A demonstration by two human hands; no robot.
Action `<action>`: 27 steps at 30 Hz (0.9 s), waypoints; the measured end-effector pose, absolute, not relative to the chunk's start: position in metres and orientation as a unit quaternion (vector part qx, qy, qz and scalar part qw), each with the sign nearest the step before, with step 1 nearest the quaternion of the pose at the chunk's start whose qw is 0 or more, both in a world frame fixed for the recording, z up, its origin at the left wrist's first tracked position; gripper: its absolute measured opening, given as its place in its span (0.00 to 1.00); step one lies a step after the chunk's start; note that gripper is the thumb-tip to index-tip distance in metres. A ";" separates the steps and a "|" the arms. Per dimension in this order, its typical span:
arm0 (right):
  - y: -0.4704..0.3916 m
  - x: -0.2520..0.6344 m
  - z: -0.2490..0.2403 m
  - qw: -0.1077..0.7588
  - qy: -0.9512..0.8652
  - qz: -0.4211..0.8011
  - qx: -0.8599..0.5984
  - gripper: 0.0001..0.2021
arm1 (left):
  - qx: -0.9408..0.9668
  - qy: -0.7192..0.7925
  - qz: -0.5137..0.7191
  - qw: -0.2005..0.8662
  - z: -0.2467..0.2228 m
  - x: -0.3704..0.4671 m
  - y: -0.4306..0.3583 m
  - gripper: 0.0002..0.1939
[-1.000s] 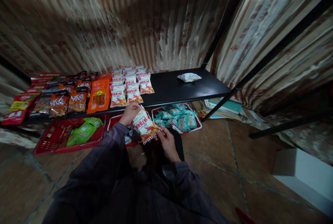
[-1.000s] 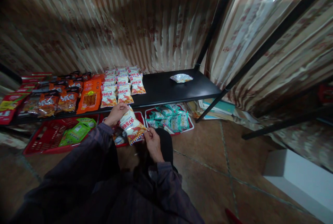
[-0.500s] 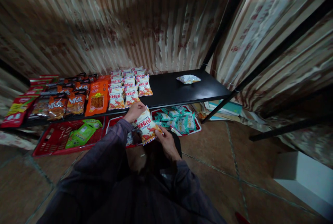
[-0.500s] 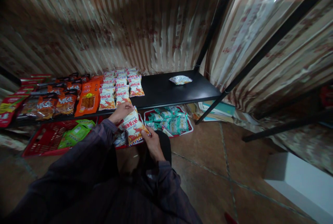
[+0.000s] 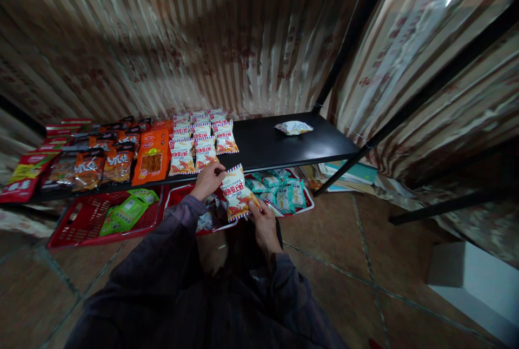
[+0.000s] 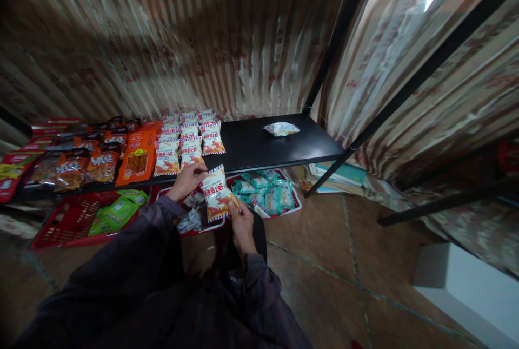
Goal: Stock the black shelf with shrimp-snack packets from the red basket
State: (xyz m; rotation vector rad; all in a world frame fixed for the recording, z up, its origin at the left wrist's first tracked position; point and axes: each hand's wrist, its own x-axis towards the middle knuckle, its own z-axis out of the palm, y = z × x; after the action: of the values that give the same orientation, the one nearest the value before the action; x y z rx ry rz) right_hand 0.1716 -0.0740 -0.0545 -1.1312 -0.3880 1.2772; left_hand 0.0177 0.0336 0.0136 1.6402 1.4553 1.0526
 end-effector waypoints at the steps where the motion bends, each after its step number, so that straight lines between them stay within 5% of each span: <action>1: -0.074 0.171 -0.055 0.646 -0.173 0.549 -0.501 0.20 | 0.633 0.562 0.419 0.328 0.012 0.018 0.030 0.06; 8: -0.080 0.168 -0.057 0.633 -0.394 0.380 -0.547 0.16 | 0.626 0.594 0.428 0.269 0.006 0.018 0.010 0.02; 12: -0.087 0.171 -0.042 0.582 -0.580 0.163 -0.546 0.12 | 0.485 0.539 0.453 0.519 0.007 0.021 0.001 0.17; 16: -0.091 0.169 -0.030 0.513 -0.675 0.011 -0.530 0.20 | 0.363 0.407 0.514 0.662 0.015 0.028 -0.013 0.24; 27: -0.099 0.148 -0.029 0.450 -0.741 -0.039 -0.497 0.23 | 0.235 0.405 0.599 0.649 0.024 0.028 -0.017 0.23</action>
State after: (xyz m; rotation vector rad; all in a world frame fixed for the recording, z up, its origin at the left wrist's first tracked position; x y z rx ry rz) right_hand 0.1475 -0.0990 -0.0286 -1.2291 -1.8312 -0.0967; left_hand 0.0284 -0.0167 0.0239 0.5329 0.9211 1.3614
